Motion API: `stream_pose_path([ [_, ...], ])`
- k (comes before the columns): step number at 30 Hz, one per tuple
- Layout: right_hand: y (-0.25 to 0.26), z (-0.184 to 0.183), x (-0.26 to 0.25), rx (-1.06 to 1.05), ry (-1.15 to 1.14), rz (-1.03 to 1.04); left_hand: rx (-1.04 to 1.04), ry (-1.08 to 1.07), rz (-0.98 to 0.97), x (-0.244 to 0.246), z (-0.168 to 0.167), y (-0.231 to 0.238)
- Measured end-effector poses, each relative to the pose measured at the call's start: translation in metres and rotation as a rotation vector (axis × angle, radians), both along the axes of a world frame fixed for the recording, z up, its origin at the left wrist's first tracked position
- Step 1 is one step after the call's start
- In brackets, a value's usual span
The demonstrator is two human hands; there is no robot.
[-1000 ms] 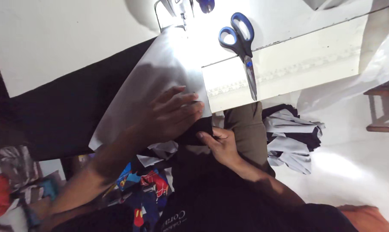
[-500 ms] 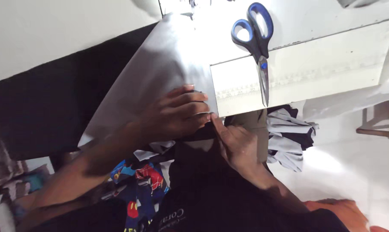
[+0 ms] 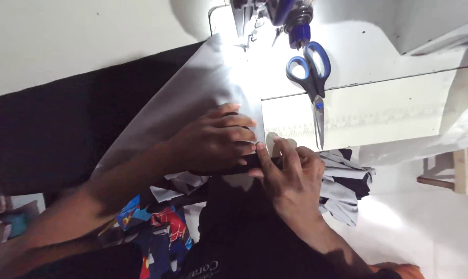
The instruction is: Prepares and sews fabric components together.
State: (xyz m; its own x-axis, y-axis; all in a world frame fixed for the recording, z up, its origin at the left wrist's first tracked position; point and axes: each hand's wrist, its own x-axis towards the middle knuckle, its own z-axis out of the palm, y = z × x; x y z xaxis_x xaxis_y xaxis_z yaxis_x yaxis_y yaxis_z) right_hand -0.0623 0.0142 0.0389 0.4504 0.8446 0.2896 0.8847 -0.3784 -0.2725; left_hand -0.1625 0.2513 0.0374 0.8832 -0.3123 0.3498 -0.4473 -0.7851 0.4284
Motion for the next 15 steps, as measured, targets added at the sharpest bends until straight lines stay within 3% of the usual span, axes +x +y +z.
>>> stream_pose_path([
  [5, 0.005, 0.001, 0.003, -0.038, -0.003, 0.017, -0.043, 0.232, 0.5, 0.028, 0.018, 0.025],
  [9, 0.011, 0.003, 0.008, -0.058, -0.017, 0.031, 0.146, 0.282, 0.552, 0.062, 0.02, 0.054],
  [15, 0.023, 0.005, 0.012, -0.071, -0.033, 0.023, 0.142, 0.14, 0.729, 0.1, 0.024, 0.076],
])
